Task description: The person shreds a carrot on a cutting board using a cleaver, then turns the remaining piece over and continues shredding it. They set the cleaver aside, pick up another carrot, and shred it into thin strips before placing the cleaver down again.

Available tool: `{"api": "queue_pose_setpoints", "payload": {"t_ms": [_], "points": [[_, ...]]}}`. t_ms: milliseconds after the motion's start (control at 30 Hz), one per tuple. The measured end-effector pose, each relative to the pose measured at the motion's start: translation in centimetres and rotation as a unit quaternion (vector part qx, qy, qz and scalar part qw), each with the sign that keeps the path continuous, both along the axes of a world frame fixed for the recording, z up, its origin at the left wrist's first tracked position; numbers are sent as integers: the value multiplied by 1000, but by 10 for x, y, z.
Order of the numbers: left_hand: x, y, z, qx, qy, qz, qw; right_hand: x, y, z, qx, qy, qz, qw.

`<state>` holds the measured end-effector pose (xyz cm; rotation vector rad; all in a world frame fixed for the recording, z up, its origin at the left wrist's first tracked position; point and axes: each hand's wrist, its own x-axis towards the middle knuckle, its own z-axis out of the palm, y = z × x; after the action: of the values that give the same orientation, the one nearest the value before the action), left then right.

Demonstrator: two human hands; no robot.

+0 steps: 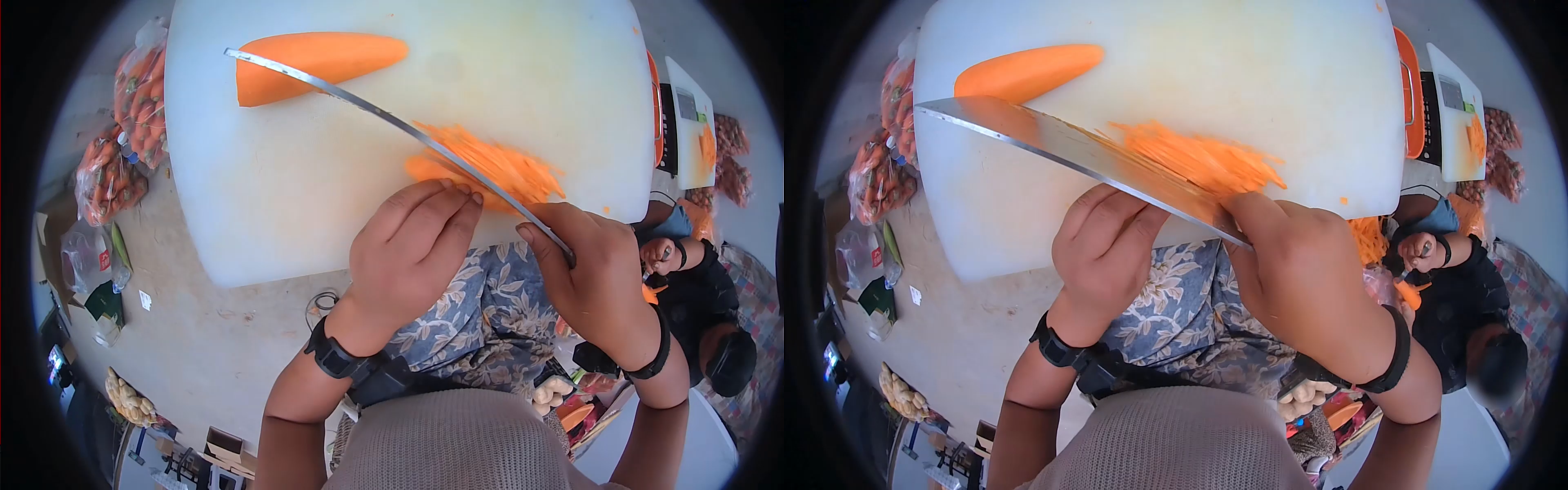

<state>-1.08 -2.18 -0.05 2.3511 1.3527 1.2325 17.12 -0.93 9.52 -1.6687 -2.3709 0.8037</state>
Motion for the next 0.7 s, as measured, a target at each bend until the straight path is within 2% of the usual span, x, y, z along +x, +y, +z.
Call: {"api": "queue_pose_setpoints", "payload": {"t_ms": [100, 167, 400, 467, 567, 633, 700], "points": [[-4, -1, -1, -6, -6, 5, 1000, -1, -8, 16, 31, -26, 19, 999], [-5, -2, -2, -5, -12, 5, 1000, -1, -11, 27, -15, -61, 22, 998], [-5, -1, -1, -21, -15, -3, 1000, 3, -10, 21, -41, -94, 25, 994], [-6, -2, -1, -38, -17, -9, 999, 0, -9, 12, -26, -155, 32, 987], [-3, 3, -1, -7, -9, -4, 1000, -11, 0, 2, -27, -149, 32, 988], [-3, 0, 0, -35, -2, 0, 999, -10, 5, -2, -27, -134, 25, 990], [0, 2, -4, -19, -13, 0, 1000, -5, 7, -4, 4, -91, 14, 996]]}}
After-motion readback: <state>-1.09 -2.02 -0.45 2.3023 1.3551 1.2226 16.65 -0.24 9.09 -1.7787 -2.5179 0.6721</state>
